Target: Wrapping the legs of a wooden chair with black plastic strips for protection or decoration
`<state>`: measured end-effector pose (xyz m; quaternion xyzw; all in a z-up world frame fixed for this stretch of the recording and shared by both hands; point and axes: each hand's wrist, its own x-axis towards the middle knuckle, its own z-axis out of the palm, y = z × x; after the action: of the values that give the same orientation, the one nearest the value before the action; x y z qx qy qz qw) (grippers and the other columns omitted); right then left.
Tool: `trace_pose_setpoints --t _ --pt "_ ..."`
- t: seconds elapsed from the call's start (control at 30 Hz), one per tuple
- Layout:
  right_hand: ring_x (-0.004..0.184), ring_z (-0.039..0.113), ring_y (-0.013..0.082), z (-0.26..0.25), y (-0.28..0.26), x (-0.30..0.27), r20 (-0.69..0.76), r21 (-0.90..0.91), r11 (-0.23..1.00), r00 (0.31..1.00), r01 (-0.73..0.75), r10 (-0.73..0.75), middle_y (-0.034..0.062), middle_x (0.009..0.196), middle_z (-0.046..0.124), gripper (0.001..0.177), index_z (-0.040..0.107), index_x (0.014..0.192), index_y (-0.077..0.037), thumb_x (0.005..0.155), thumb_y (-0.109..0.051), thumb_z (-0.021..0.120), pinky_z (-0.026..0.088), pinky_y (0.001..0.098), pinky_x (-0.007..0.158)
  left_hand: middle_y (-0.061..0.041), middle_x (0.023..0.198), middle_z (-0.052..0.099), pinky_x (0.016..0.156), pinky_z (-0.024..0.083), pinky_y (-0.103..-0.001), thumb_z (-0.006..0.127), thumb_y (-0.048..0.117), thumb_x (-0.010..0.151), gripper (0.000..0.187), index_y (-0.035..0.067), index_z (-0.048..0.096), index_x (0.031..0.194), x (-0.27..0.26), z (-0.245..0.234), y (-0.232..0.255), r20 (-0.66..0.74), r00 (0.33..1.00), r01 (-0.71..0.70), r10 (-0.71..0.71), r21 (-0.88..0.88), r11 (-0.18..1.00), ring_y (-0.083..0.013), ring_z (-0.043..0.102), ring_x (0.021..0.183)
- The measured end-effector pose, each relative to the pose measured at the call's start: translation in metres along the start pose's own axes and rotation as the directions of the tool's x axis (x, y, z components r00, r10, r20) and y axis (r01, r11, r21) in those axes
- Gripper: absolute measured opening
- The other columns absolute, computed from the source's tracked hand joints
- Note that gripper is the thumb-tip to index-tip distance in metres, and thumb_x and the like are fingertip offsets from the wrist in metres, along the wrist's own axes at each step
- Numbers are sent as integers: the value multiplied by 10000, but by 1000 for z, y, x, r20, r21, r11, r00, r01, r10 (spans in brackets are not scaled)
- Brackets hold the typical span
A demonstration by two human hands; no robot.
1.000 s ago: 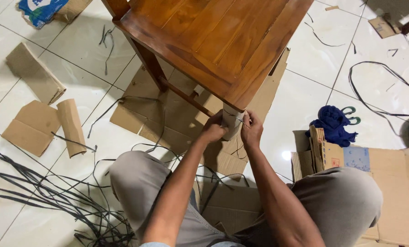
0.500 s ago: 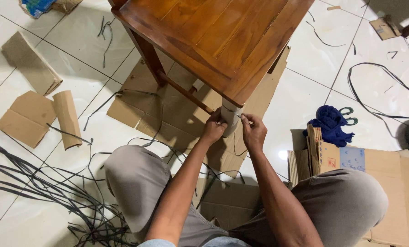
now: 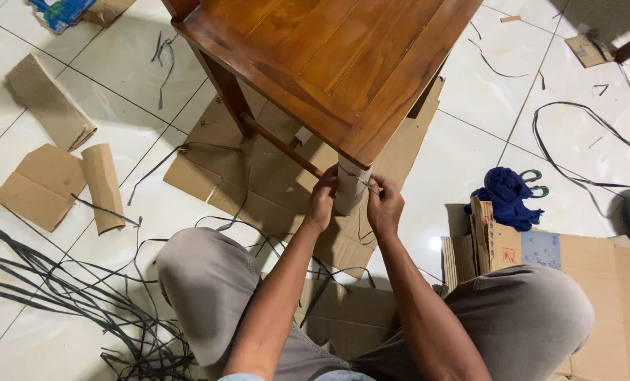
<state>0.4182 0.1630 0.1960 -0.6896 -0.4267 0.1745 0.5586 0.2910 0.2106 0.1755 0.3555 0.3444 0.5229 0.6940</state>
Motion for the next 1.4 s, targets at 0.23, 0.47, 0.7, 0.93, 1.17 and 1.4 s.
trace_pose_setpoints --t 0.23,0.47,0.7,0.93,1.17,1.4 --pt "963 645 295 -3 3 12 140 129 991 988 46 -64 169 966 628 170 752 1103 -76 992 -28 632 552 408 903 -176 1684 267 1270 223 -506 360 466 1098 640 172 254 1657 17 11 26 10 970 223 -243 362 905 -358 233 1563" --pt "985 598 322 -8 -1 25 305 11 992 944 124 -122 117 975 552 174 688 991 -106 988 -17 538 477 424 949 -150 1524 503 1146 388 -489 443 584 1081 609 193 491 1545 35 6 24 -48 935 347 -351 321 881 -292 447 1438" --pt "970 610 533 -18 -33 38 502 -74 992 864 98 -48 264 1051 583 465 626 1227 -109 829 76 470 487 612 855 -131 1394 574 1180 352 -461 530 496 1053 526 151 578 1447 46 3 2 -74 955 296 -286 230 927 -236 473 1337" --pt "665 631 176 -4 -8 34 529 99 934 814 -343 242 81 970 628 603 600 1407 -171 883 34 384 513 276 651 -168 1434 540 1202 343 -458 555 452 1057 530 113 548 1464 40 7 17 -81 952 306 -296 185 934 -262 468 1372" --pt "625 590 156 -3 -13 29 531 265 899 831 -348 165 64 1107 615 532 651 1281 -112 823 22 416 428 253 602 -80 1165 652 979 545 -353 476 625 1012 557 259 592 1415 67 -24 -23 -140 953 300 -269 572 764 -177 701 976" --pt "624 601 177 -1 -17 33 528 297 871 827 -392 192 75 885 622 425 693 1154 -67 834 21 426 386 239 569 -34 1419 607 1106 484 -350 449 546 1046 528 293 524 1503 56 -25 -11 -51 977 179 -206 718 673 -184 619 1270"
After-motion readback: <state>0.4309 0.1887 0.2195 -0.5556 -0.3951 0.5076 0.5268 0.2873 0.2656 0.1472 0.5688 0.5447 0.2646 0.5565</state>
